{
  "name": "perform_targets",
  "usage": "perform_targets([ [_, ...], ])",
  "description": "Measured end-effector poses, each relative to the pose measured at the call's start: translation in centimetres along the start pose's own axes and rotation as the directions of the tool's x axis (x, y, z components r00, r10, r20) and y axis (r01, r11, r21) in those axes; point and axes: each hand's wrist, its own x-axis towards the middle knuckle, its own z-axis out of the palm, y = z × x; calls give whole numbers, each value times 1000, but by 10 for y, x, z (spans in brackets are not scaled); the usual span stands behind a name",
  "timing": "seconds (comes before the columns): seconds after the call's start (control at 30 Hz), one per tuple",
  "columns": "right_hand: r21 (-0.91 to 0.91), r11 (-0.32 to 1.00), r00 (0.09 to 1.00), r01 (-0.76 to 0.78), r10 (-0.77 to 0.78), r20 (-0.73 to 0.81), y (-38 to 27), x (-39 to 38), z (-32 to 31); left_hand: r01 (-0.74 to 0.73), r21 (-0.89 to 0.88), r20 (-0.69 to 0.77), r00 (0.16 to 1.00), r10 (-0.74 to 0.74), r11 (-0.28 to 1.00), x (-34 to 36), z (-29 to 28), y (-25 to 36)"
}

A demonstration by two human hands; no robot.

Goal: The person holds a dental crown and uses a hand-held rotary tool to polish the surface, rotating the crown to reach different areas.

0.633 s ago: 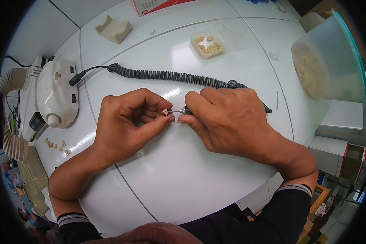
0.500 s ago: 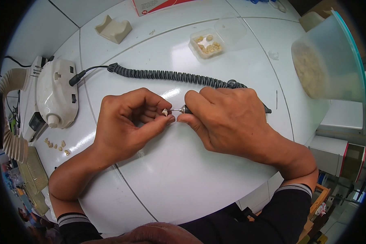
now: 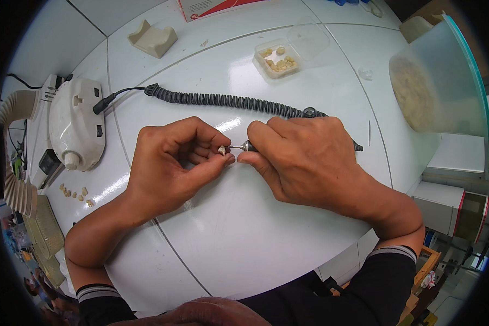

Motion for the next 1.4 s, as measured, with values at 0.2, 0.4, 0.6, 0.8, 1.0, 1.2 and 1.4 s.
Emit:
perform_targets([
  [0.2,5,1000,1000,-3,3,-3,-1,0,0,11,-8,4,1000,-11,1000,0,-1,1],
  [0.4,31,999,1000,-18,18,-10,0,-1,2,21,-11,6,1000,-20,1000,0,0,1],
  [0.6,31,999,999,-37,37,12,-2,-1,0,14,-1,11,1000,-14,1000,0,-1,2],
  [0.8,48,998,1000,28,-28,-1,2,-1,0,-1,-4,15,1000,1,1000,-1,-1,2],
  [1.0,22,999,999,31,-31,21,3,0,-2,-16,7,30,999,16,1000,-1,-2,4],
  [1.2,67,997,1000,29,-29,-1,3,-1,0,-20,7,35,999,20,1000,0,-3,4],
  [1.4,75,996,999,53,-53,-10,4,-1,0,-13,3,35,999,13,1000,-1,-3,5],
])
